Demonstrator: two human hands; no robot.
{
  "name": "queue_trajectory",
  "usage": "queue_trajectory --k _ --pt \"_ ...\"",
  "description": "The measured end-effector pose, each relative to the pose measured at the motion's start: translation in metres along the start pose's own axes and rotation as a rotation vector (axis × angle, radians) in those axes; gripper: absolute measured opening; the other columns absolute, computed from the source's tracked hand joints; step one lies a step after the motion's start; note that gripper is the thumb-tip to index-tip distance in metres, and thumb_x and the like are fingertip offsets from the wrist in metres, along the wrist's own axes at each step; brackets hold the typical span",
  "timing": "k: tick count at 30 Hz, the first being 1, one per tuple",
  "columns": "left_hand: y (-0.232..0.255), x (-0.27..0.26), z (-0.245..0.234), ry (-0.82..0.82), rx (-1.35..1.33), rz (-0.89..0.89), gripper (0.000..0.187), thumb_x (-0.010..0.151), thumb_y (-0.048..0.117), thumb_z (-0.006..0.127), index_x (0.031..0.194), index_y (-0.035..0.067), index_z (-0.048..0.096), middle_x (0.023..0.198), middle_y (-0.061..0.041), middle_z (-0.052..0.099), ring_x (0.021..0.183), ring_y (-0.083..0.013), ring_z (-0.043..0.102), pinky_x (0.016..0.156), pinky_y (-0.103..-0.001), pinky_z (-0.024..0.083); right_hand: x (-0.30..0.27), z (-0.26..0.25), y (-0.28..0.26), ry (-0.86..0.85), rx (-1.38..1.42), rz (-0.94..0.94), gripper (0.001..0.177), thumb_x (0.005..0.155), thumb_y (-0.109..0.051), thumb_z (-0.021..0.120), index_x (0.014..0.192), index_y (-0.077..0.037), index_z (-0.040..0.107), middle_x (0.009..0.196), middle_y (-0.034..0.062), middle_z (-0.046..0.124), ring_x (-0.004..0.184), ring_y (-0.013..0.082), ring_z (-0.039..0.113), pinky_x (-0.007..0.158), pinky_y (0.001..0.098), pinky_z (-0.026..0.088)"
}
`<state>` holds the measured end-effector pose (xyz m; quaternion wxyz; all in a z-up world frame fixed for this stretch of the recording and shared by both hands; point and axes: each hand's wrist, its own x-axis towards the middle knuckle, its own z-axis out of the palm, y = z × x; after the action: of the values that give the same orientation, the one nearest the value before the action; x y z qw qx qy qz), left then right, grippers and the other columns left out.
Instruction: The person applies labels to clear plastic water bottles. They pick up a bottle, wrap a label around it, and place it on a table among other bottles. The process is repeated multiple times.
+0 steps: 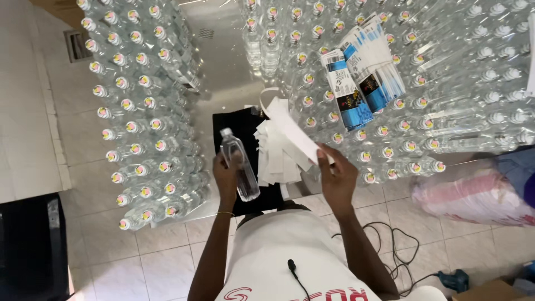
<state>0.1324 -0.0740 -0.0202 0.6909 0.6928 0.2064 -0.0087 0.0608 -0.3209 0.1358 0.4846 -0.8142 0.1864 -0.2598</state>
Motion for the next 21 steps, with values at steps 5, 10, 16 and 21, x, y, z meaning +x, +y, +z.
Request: queue_trajectory --k 5,10,16,21 --pt "-0.062 -0.01 -0.016 -0.183 0.428 -0.077 0.07 0.099 0.045 0.086 0.149 0.003 0.062 0.117 -0.015 0.058 0.1 -0.0249 0.069 0.091 -0.047 0.057 -0.044 0.039 -0.008 -0.23 0.174 0.312 0.025 0.103 -0.01 0.077 0.125 -0.019 0.086 0.055 0.0007 0.069 0.05 0.0013 0.055 0.05 0.0191 0.045" --pt "-0.106 -0.003 -0.003 -0.218 0.701 0.089 0.077 0.099 0.058 0.082 0.15 0.004 0.061 0.127 -0.02 0.059 0.108 -0.0319 0.073 0.089 -0.043 0.063 -0.068 0.051 0.007 -0.275 0.394 0.627 0.024 0.106 -0.012 0.074 0.129 -0.008 0.082 0.081 0.0129 0.078 0.07 0.0096 0.064 0.066 0.032 0.056" --pt "-0.006 -0.016 -0.026 -0.313 0.311 0.125 0.047 0.114 0.036 0.061 0.148 0.003 0.061 0.126 -0.022 0.062 0.123 -0.0381 0.067 0.102 -0.053 0.059 -0.091 0.061 0.026 -0.221 0.567 0.772 0.03 0.108 -0.01 0.071 0.133 0.005 0.075 0.112 0.0238 0.08 0.091 0.0315 0.081 0.086 0.0511 0.07" --pt "0.036 -0.024 -0.041 -0.351 -0.205 -0.114 0.035 0.117 0.036 0.057 0.133 0.009 0.073 0.112 -0.012 0.074 0.11 -0.0245 0.075 0.095 -0.042 0.066 -0.107 0.066 0.022 -0.208 0.554 0.749 0.031 0.109 -0.01 0.069 0.135 0.007 0.073 0.111 0.0194 0.078 0.089 0.0305 0.082 0.087 0.0486 0.071"
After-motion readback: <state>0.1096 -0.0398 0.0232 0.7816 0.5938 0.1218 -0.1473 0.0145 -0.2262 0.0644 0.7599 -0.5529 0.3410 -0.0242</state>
